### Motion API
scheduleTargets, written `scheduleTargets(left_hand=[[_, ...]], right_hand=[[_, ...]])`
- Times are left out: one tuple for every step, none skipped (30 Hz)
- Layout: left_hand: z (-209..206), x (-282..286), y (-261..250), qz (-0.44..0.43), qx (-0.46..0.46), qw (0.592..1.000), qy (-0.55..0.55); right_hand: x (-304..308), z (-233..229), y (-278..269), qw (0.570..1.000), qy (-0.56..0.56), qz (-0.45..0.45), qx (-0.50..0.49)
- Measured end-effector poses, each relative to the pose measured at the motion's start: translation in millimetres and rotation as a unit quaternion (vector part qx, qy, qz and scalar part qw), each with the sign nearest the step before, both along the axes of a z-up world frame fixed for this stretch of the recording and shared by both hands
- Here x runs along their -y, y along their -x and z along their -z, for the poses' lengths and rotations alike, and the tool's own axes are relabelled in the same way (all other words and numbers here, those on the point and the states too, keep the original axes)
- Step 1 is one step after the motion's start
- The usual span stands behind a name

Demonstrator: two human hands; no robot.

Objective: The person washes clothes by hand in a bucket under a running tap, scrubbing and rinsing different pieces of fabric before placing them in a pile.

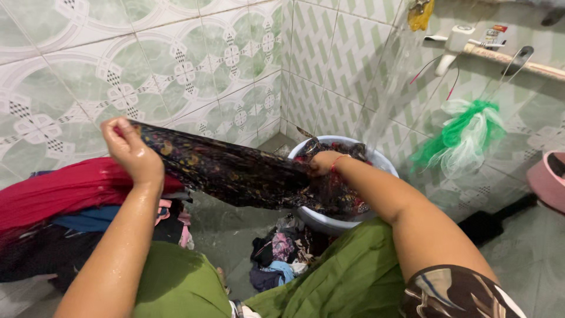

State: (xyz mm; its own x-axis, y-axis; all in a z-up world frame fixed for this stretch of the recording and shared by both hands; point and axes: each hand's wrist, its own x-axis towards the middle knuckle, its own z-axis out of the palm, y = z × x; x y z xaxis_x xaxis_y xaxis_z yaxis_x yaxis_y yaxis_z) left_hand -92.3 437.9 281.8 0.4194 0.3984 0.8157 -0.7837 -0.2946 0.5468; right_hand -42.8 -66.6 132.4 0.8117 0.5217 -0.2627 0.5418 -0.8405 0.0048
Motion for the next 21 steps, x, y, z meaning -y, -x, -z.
scheduleTargets(left_hand=[[5, -8, -4, -0.018, -0.024, 0.999, 0.037], [11, -15, -9, -0.018, -0.026, 0.999, 0.037], [18, -22, -15, -0.036, -0.047, 0.997, 0.050], [26, -29, -21, -0.053, -0.069, 0.994, 0.064], [32, -36, -26, -0.053, -0.071, 0.994, 0.066], [37, -42, -32, -0.070, -0.058, 0.994, 0.063], [42, -44, -34, -0.086, -0.045, 0.993, 0.060], [43, -45, -36, -0.086, -0.046, 0.993, 0.060], [40, -44, -37, 0.060, -0.115, 0.968, 0.213], [35, -42, -35, 0.205, -0.179, 0.895, 0.353], [32, -40, -28, 0.204, -0.179, 0.895, 0.353], [26, -36, -23, 0.209, -0.197, 0.919, 0.272], [20, -32, -15, 0.197, -0.230, 0.944, 0.131], [14, -27, -5, 0.169, -0.254, 0.952, -0.027], [9, -25, 7, 0.134, -0.254, 0.938, -0.195], [5, -22, 14, 0.096, -0.252, 0.898, -0.348], [4, -18, 18, 0.073, -0.260, 0.851, -0.450], [8, -16, 18, 0.075, -0.279, 0.775, -0.562], [14, -16, 16, 0.075, -0.279, 0.775, -0.561], [24, -18, 12, 0.083, -0.308, 0.792, -0.521], [36, -20, 5, 0.092, -0.336, 0.806, -0.480]], right_hand=[[12, 0, -3, 0.999, -0.023, 0.033, -0.004], [20, -2, -5, 0.997, -0.043, 0.066, -0.008], [28, -6, -5, 0.997, -0.042, 0.066, -0.010], [42, -14, -2, 0.995, -0.037, 0.094, 0.003], [51, -20, 1, 0.992, -0.031, 0.123, 0.017], [57, -21, 4, 0.992, -0.030, 0.123, 0.015], [63, -22, 8, 0.980, -0.118, 0.152, 0.048], [66, -21, 9, 0.959, -0.206, 0.180, 0.081], [66, -22, 8, 0.959, -0.205, 0.180, 0.080], [64, -24, 6, 0.919, -0.318, 0.200, 0.117], [61, -29, 5, 0.865, -0.426, 0.217, 0.151], [58, -34, 4, 0.865, -0.426, 0.219, 0.149], [54, -43, 4, 0.834, -0.445, 0.267, 0.185], [50, -51, 6, 0.799, -0.463, 0.314, 0.220], [44, -56, 12, 0.799, -0.463, 0.314, 0.219], [40, -64, 15, 0.778, -0.474, 0.315, 0.265], [36, -73, 19, 0.755, -0.484, 0.315, 0.310], [34, -80, 23, 0.756, -0.483, 0.314, 0.310], [32, -87, 27, 0.747, -0.500, 0.313, 0.307], [32, -91, 30, 0.738, -0.517, 0.312, 0.303], [34, -95, 33, 0.739, -0.516, 0.311, 0.302]])
